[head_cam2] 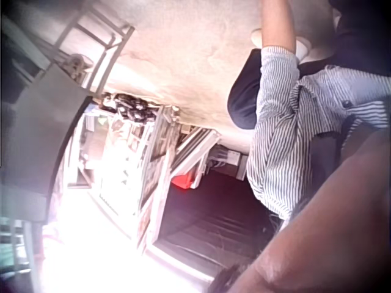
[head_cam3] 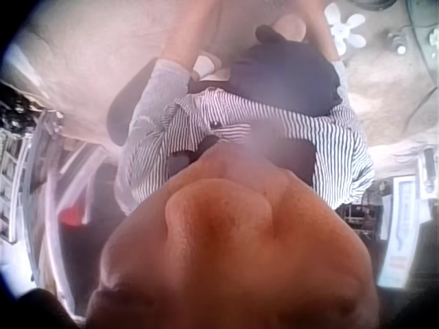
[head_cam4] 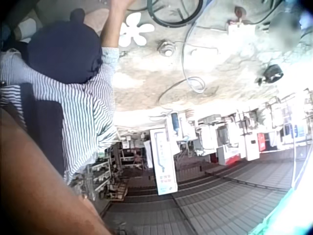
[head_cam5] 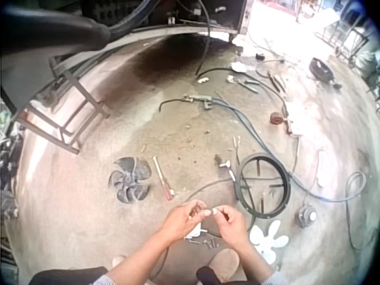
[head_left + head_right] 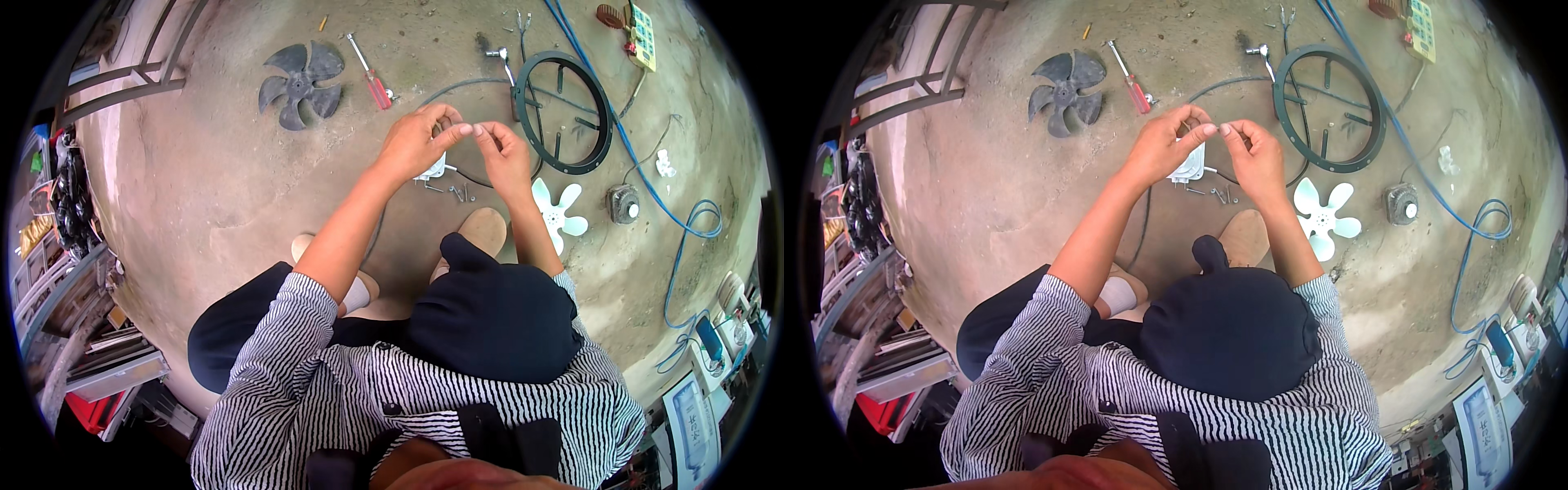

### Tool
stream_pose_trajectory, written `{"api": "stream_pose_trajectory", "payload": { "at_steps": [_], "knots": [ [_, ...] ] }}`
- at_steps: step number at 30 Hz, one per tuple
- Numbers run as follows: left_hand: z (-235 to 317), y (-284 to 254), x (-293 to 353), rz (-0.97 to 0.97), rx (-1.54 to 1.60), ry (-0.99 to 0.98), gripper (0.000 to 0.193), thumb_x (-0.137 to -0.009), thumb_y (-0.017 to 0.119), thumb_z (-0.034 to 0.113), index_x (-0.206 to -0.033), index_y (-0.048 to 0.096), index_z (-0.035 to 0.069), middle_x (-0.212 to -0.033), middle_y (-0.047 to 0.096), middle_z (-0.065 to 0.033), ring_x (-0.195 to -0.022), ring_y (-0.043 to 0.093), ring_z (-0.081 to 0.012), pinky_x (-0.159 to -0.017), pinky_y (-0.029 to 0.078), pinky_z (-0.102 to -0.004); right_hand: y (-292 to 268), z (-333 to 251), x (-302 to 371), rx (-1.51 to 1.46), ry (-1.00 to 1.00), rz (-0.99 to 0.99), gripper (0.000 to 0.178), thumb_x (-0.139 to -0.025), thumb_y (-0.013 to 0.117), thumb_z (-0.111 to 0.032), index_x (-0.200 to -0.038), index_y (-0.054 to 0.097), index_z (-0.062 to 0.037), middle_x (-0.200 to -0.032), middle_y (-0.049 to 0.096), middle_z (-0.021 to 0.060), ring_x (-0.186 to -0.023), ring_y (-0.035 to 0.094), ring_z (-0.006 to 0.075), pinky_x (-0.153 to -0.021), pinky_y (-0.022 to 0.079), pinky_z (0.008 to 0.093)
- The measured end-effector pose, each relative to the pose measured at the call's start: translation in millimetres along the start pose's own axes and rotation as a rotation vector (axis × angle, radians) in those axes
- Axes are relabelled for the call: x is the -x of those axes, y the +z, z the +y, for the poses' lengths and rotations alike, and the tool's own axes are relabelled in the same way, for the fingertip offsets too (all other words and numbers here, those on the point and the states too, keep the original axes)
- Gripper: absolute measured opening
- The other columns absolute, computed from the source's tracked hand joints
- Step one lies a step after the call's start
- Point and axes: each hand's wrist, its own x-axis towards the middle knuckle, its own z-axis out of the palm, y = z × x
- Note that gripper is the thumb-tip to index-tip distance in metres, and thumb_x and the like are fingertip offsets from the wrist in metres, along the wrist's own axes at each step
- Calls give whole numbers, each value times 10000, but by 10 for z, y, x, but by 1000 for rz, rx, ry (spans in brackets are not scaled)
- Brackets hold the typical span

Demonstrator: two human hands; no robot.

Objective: The person assembles a ceiling fan by hand, starting with inserting screws into the motor housing. They then attach the motor to a circular metal frame, secure it with screws, and finally mount a white fan blade onto the assembly.

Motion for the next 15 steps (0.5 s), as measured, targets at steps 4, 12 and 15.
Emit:
{"api": "stream_pose_trajectory", "payload": {
  "at_steps": [4,12,15],
  "knots": [
    [74,-17,23,9,27,22,298,-950,707,311,-1079,669,45,-944,671,-77,-805,625,-190,-739,510,-337,-25,-69,24,12,3,-5,239,-975,680,-258,-967,721,-22,-670,563,-46,-620,456,27,-562,372,237],
    [-2,26,20,18,70,41,354,-981,644,395,-1030,681,47,-888,664,-78,-782,612,-202,-726,500,-343,-28,-62,32,44,-18,5,242,-955,697,-250,-974,722,-9,-798,662,32,-683,560,85,-618,447,265],
    [-22,25,-12,-27,85,-52,383,-993,603,417,-983,696,46,-909,689,-102,-827,641,-272,-741,502,-376,-18,-80,63,30,-30,20,241,-950,697,-248,-974,721,-10,-800,673,49,-695,585,105,-642,469,276]
  ]
}}
